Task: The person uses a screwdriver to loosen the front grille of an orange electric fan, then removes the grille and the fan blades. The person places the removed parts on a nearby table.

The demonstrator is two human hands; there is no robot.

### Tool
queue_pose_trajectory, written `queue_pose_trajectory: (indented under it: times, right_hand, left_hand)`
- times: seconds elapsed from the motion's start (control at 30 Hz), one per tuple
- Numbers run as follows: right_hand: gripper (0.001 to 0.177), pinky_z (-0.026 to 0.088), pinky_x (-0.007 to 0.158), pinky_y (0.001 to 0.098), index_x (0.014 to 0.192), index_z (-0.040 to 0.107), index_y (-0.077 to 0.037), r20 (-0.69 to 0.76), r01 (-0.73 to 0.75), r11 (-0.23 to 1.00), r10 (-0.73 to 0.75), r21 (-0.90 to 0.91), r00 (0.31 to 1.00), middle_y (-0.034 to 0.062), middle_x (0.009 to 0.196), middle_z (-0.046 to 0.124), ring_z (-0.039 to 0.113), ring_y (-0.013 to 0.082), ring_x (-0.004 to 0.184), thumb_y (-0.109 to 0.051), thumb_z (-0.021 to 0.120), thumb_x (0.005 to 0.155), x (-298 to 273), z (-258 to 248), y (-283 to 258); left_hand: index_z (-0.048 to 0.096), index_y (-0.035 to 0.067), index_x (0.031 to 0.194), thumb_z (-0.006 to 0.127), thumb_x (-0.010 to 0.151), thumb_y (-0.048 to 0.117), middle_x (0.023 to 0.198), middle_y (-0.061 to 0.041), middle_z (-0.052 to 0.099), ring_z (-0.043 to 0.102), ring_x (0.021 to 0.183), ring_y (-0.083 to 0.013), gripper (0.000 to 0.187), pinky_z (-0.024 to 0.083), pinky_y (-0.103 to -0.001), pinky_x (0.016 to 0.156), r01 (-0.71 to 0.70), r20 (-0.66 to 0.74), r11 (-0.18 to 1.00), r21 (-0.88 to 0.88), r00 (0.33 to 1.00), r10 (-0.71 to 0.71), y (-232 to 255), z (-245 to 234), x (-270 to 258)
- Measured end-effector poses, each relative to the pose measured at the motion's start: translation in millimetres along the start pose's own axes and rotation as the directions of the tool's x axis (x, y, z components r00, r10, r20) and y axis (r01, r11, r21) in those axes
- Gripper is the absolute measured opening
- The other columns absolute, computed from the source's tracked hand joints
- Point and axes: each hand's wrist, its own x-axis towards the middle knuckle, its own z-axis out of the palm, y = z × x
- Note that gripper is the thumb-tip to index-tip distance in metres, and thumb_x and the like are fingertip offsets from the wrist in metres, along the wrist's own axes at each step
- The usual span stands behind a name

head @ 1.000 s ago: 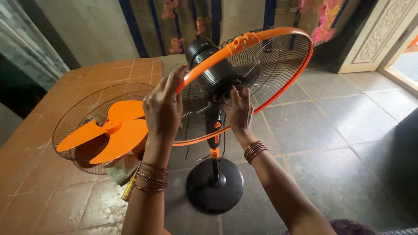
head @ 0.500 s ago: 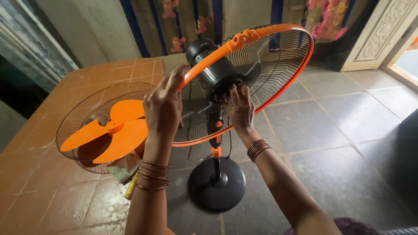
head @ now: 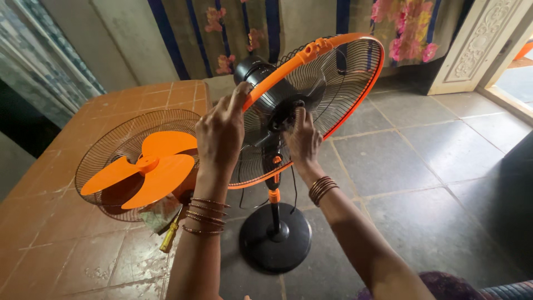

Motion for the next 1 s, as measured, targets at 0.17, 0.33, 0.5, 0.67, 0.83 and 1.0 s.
queue_pose_trajectory:
  times: [0.17, 0.33, 0.5, 0.67, 0.83, 1.0]
  right_hand:
    - [0.065, 0.055, 0.062, 0.0435, 0.126, 0.054, -0.015, -0.103, 0.278, 0.956, -0.287, -0.09, 0.952, 0.0102, 0.11, 0.059, 0.066, 0.0301, 0.092, -0.021, 0.091, 0.072, 1, -12, 8]
    - [0.067, 0.052, 0.063, 0.0466, 0.128, 0.056, -0.011, -0.086, 0.304, 0.944, -0.316, -0.126, 0.945, 0.0145, 0.111, 0.056, 0.063, 0.0322, 0.089, -0.024, 0.09, 0.072, 2, -14, 8]
    - [0.063, 0.054, 0.069, 0.0456, 0.126, 0.054, -0.012, -0.078, 0.351, 0.926, -0.363, -0.14, 0.928, 0.0115, 0.108, 0.054, 0.061, 0.0316, 0.099, -0.023, 0.089, 0.075, 5, -15, 5]
    - [0.066, 0.054, 0.07, 0.0452, 0.127, 0.053, -0.01, -0.08, 0.39, 0.911, -0.402, -0.131, 0.912, 0.0133, 0.108, 0.053, 0.06, 0.0323, 0.1, -0.021, 0.089, 0.073, 6, -16, 5]
    - [0.065, 0.056, 0.068, 0.045, 0.124, 0.053, -0.011, -0.03, 0.417, 0.897, -0.426, -0.148, 0.904, 0.0132, 0.11, 0.052, 0.061, 0.0312, 0.099, -0.018, 0.088, 0.069, 9, -16, 12]
    - [0.06, 0.058, 0.064, 0.0403, 0.125, 0.053, -0.009, -0.005, 0.457, 0.871, -0.465, -0.183, 0.885, 0.0146, 0.111, 0.051, 0.061, 0.0303, 0.1, -0.017, 0.087, 0.077, 12, -14, 17]
  left_hand:
    - [0.064, 0.018, 0.129, 0.066, 0.1, 0.009, 0.095, -0.006, 0.075, 0.075, 0.075, -0.0244, 0.03, 0.058, -0.039, 0.062, 0.008, 0.02, 1.0, 0.001, 1.0, -0.008, -8, -4, 3]
    - [0.064, 0.015, 0.128, 0.069, 0.1, 0.012, 0.093, -0.008, 0.076, 0.072, 0.065, -0.0269, 0.029, 0.056, -0.041, 0.056, 0.001, 0.022, 1.0, 0.0, 1.0, -0.001, -14, -2, 4]
    - [0.064, 0.018, 0.129, 0.066, 0.102, 0.01, 0.094, -0.006, 0.075, 0.074, 0.071, -0.0255, 0.029, 0.058, -0.041, 0.063, -0.005, 0.021, 1.0, -0.02, 1.0, 0.006, -22, -3, 8]
    - [0.065, 0.016, 0.13, 0.066, 0.103, 0.011, 0.097, -0.008, 0.076, 0.073, 0.069, -0.0245, 0.028, 0.058, -0.039, 0.061, -0.027, 0.019, 0.998, -0.058, 0.999, 0.028, -25, -1, 9]
    - [0.064, 0.015, 0.132, 0.064, 0.104, 0.01, 0.097, -0.009, 0.077, 0.072, 0.063, -0.0203, 0.028, 0.057, -0.035, 0.057, -0.043, 0.025, 0.997, -0.063, 0.999, 0.045, -26, 3, 11]
    - [0.065, 0.016, 0.132, 0.065, 0.104, 0.01, 0.09, -0.008, 0.076, 0.069, 0.058, -0.0196, 0.028, 0.055, -0.036, 0.053, -0.025, 0.069, 0.999, -0.034, 0.997, 0.028, -26, 3, 12]
